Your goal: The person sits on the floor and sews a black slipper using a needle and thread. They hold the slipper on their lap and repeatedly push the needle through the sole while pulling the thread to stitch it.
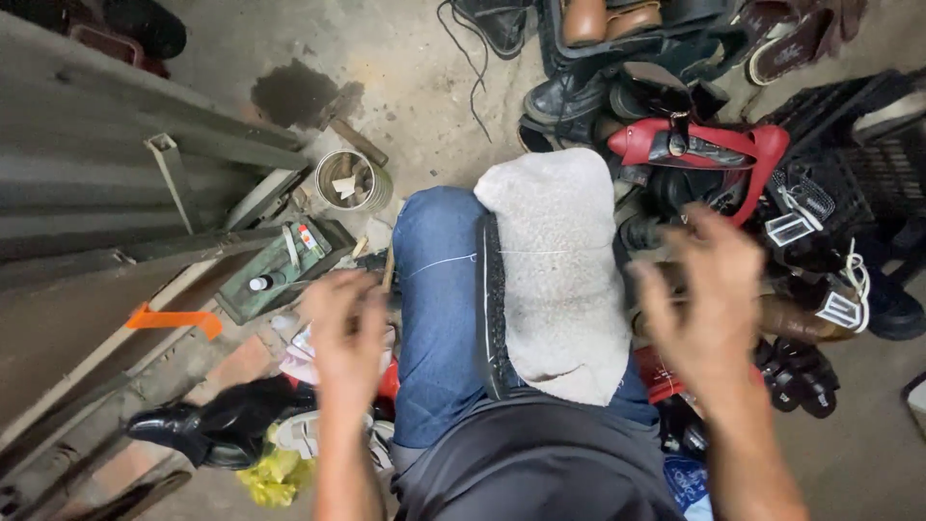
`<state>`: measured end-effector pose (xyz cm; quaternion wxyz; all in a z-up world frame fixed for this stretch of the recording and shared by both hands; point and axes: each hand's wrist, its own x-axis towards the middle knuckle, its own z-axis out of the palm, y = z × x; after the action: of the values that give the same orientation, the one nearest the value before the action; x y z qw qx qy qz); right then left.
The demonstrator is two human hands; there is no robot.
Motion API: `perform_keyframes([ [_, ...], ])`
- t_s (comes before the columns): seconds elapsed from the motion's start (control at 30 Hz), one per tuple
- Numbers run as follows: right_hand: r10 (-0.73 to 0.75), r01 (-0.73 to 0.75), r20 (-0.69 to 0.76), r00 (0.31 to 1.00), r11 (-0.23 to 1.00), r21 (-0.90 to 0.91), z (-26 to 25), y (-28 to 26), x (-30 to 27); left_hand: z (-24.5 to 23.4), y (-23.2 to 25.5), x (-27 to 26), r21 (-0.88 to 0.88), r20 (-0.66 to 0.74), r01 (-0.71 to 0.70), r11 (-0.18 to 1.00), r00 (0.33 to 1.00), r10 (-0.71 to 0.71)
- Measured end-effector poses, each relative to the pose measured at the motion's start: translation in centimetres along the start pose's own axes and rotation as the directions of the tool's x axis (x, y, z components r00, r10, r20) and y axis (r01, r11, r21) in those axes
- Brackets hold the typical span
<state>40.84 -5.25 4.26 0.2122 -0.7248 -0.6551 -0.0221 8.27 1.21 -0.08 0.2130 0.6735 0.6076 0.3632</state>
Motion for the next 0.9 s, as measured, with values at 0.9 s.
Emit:
perform_keyframes([
  [0.9, -0.184, -0.212, 0.709, 0.681, 0.877, 0.431, 0.0, -3.4, -2.1, 6.8, 5.5, -1.1, -0.102, 0.492, 0.246, 0.964, 0.855, -0.166],
])
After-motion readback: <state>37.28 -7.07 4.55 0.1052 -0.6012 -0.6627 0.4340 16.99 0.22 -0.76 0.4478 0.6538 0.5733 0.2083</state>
